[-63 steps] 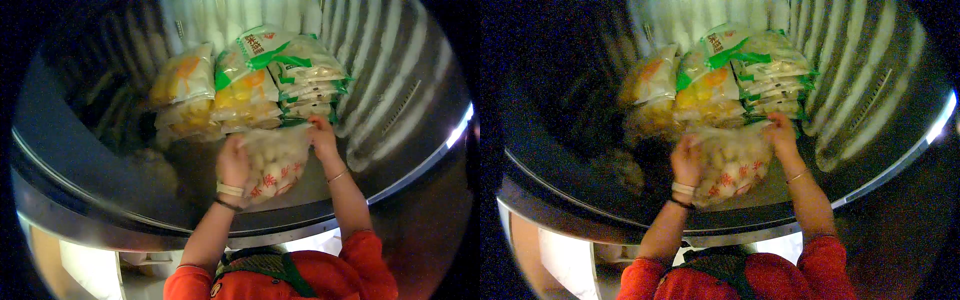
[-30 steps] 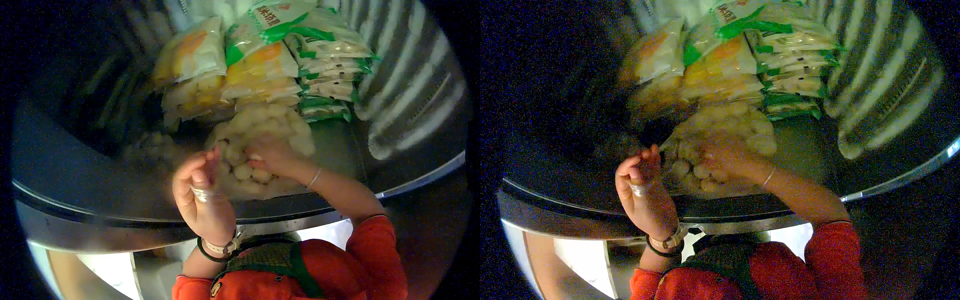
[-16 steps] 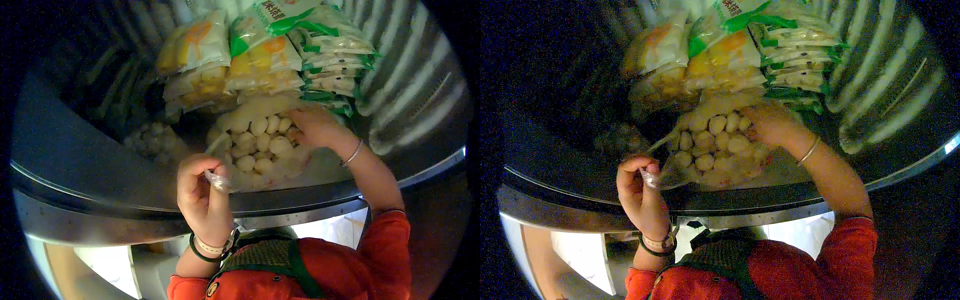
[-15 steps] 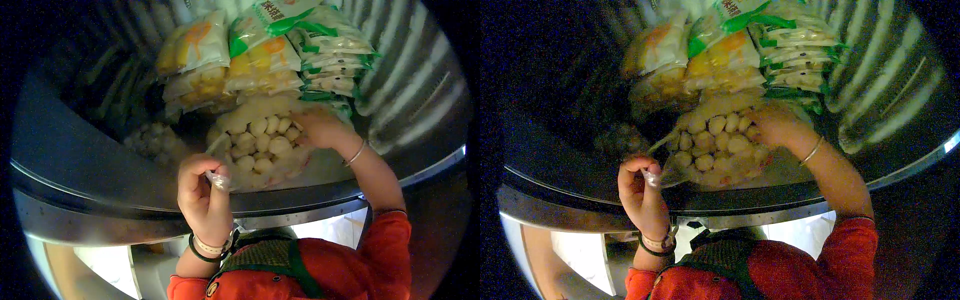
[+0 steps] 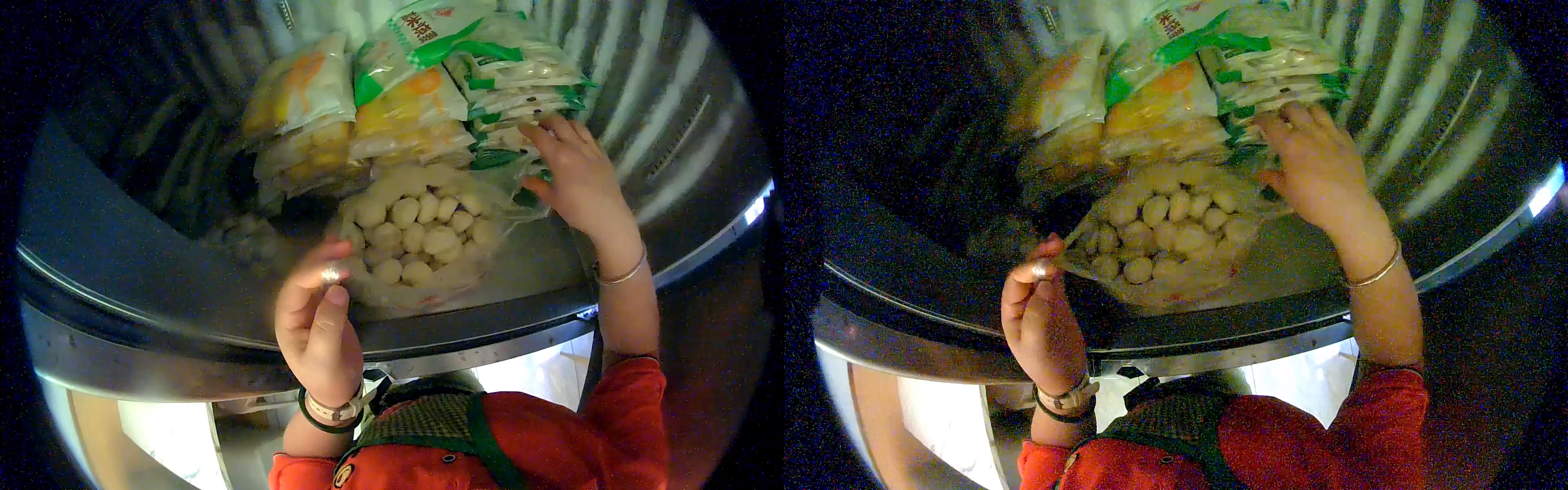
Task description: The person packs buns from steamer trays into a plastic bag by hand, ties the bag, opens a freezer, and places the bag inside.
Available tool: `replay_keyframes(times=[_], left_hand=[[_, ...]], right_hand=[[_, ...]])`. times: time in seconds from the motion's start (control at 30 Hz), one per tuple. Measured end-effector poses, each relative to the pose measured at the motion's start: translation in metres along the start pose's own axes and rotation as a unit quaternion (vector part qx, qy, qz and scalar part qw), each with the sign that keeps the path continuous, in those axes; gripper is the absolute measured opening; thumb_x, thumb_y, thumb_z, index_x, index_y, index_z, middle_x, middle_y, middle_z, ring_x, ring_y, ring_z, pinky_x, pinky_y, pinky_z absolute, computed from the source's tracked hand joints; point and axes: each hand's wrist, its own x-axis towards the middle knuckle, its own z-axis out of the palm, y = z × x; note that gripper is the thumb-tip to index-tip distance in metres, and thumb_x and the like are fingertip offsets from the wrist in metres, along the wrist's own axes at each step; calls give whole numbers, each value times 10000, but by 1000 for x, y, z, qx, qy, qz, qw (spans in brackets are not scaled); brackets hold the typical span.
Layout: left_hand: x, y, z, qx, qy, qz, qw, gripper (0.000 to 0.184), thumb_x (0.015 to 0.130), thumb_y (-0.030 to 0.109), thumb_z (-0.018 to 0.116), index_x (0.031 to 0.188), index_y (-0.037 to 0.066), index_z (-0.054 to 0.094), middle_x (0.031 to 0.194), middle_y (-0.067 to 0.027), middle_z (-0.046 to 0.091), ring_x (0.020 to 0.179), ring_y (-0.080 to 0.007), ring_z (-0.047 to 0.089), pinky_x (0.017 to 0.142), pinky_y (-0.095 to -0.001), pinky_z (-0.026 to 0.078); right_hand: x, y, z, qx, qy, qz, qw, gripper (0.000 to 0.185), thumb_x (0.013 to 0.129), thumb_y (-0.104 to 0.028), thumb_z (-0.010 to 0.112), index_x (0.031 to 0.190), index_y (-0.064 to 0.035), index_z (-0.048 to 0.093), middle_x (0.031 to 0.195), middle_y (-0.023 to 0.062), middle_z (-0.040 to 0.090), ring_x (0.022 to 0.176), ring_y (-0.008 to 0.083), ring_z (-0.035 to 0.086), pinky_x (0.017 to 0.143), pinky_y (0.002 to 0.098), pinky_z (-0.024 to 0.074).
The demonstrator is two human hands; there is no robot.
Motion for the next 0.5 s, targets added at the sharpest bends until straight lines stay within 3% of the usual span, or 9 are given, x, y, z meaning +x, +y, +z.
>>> replay_keyframes(times=[0.1, 0.17, 0.23, 0.27, 0.37, 0.4, 0.43, 0.47, 0.5], left_hand=[[1, -3, 3, -42, -10, 7, 999, 242, 786, 53, 516, 1011, -14, 576, 1103, -187, 559, 1094, -278, 491, 991, -386, 301], [-1, -5, 4, -59, -5, 15, 998, 262, 790, 63, 516, 1031, -22, 574, 1110, -189, 556, 1101, -284, 489, 995, -386, 301], [-1, -9, 2, -58, 1, 32, 998, 344, 782, 25, 509, 1122, -26, 529, 1161, -188, 530, 1118, -288, 482, 988, -383, 322], [0, -10, 6, -58, 0, 33, 998, 344, 782, 25, 509, 1122, -26, 529, 1161, -188, 530, 1118, -288, 482, 988, -383, 322], [5, -27, 19, 173, -70, 103, 977, 492, 754, 26, 573, 1225, -13, 435, 1132, -153, 542, 1067, -276, 507, 920, -385, 390], [6, -27, 27, 251, -135, 120, 951, 502, 744, 47, 591, 1218, -17, 436, 1093, -159, 550, 1029, -286, 518, 885, -382, 404], [8, -27, 38, 327, -196, 138, 914, 514, 735, 68, 609, 1211, -21, 438, 1055, -165, 557, 992, -295, 528, 851, -379, 418], [10, -39, 44, 308, -202, 121, 922, 491, 733, 80, 611, 1188, -20, 458, 1021, -166, 560, 958, -305, 528, 825, -376, 422], [13, -51, 47, 290, -206, 103, 929, 469, 731, 92, 613, 1166, -19, 478, 987, -168, 563, 925, -315, 527, 799, -374, 425]], right_hand=[[-4, 4, 2, -61, 85, 6, 995, 374, 685, -147, 658, 1037, -100, 540, 875, 159, 615, 803, 331, 600, 716, 436, 478], [-7, 6, 1, -3, -228, 164, 960, 296, 737, -145, 602, 1022, -96, 540, 901, 168, 607, 851, 334, 586, 732, 424, 472], [-10, 3, -4, 84, -175, 156, 969, 227, 762, -127, 590, 978, -69, 546, 864, 157, 596, 817, 334, 580, 691, 415, 465], [-9, -1, -8, 170, -120, 141, 968, 162, 787, -109, 577, 934, -43, 552, 828, 146, 584, 783, 335, 574, 650, 405, 457], [-8, -40, -31, 240, 3, -36, 970, 126, 785, -96, 547, 897, -40, 550, 862, 145, 583, 784, 337, 565, 673, 396, 455], [-5, -55, -34, 220, -33, -96, 970, 158, 761, -102, 553, 911, -52, 549, 871, 131, 578, 815, 332, 555, 699, 395, 457], [2, -70, -39, 298, -37, -165, 940, 183, 743, -110, 560, 919, -63, 547, 853, 132, 574, 838, 331, 551, 726, 405, 456], [3, -81, -34, 292, -125, -184, 930, 201, 749, -113, 557, 945, -71, 553, 896, 139, 559, 876, 327, 539, 773, 396, 444], [2, -85, -31, 292, -121, -189, 930, 201, 749, -113, 557, 945, -71, 553, 896, 139, 559, 876, 327, 539, 773, 396, 444]])
